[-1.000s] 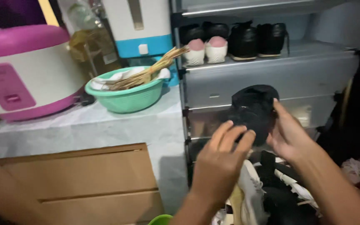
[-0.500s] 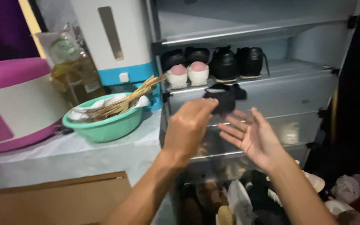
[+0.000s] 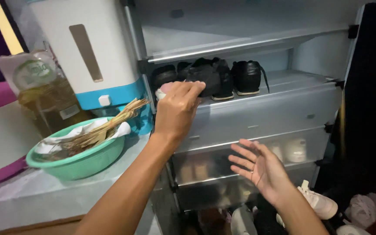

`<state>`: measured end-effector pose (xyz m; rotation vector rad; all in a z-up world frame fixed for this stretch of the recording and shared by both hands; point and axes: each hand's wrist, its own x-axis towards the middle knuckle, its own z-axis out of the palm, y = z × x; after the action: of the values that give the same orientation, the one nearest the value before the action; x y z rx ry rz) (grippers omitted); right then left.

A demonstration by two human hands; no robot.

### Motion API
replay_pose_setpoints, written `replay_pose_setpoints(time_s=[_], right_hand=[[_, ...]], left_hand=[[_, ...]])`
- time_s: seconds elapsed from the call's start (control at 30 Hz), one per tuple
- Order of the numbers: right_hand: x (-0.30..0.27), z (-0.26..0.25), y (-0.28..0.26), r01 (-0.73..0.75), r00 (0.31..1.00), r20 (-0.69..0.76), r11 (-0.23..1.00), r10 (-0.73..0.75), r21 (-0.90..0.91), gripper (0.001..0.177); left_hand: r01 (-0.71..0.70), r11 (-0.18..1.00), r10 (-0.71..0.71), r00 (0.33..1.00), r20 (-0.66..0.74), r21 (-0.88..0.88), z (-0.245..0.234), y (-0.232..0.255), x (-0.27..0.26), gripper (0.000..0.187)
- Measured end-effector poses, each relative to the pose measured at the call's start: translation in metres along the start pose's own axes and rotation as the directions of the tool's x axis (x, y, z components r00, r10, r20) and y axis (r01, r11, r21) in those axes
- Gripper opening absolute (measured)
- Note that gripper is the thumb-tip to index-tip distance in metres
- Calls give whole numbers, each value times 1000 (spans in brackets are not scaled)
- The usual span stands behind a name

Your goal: The person sits on the floor and wipes a black sneaker with a cloth dipped in a green cup of liquid. They then place the shoe on a transparent shoe rack and proceed to wipe a black slip-on shoe with the same cloth.

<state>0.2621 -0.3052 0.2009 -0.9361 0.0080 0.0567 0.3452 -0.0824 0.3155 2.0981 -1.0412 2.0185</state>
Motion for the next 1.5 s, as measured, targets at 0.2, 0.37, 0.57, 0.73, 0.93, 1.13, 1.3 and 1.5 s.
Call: replay_pose_setpoints(time_s=[0.2, 0.37, 0.57, 0.73, 0.93, 1.13, 1.3, 1.5], right_hand=[[8, 23, -44, 149, 985, -93, 989, -148, -5, 51], [142, 13, -117, 321, 906, 191, 907, -378, 273, 70], [252, 53, -189, 162, 971, 110, 923, -212, 348, 122], [273, 74, -199, 221, 967, 51, 921, -250, 321, 104], [282, 86, -215, 218, 973, 30, 958, -227, 188, 97], [312, 79, -229, 199, 979, 15, 963, -205, 179, 95], [273, 102, -235, 172, 985, -21, 965, -172, 198, 104], [272, 103, -234, 197, 979, -90, 961, -183, 195, 106]], left_hand=[[6, 997, -5, 1000, 16, -83, 13, 3, 6, 16], [-8, 1000, 8, 1000, 26, -13, 25, -3, 7, 9], [-73, 997, 73, 997, 16, 32, 15, -14, 17, 6], [-128, 992, 128, 991, 36, 11, 9, -22, 32, 5], [-146, 988, 150, 985, -81, 47, 30, -21, 40, 10], [-113, 993, 114, 993, -31, 38, 56, -14, 44, 5], [-85, 991, 97, 989, -112, 103, 104, -23, 45, 7], [-34, 993, 46, 993, -106, 112, 135, -21, 50, 7]])
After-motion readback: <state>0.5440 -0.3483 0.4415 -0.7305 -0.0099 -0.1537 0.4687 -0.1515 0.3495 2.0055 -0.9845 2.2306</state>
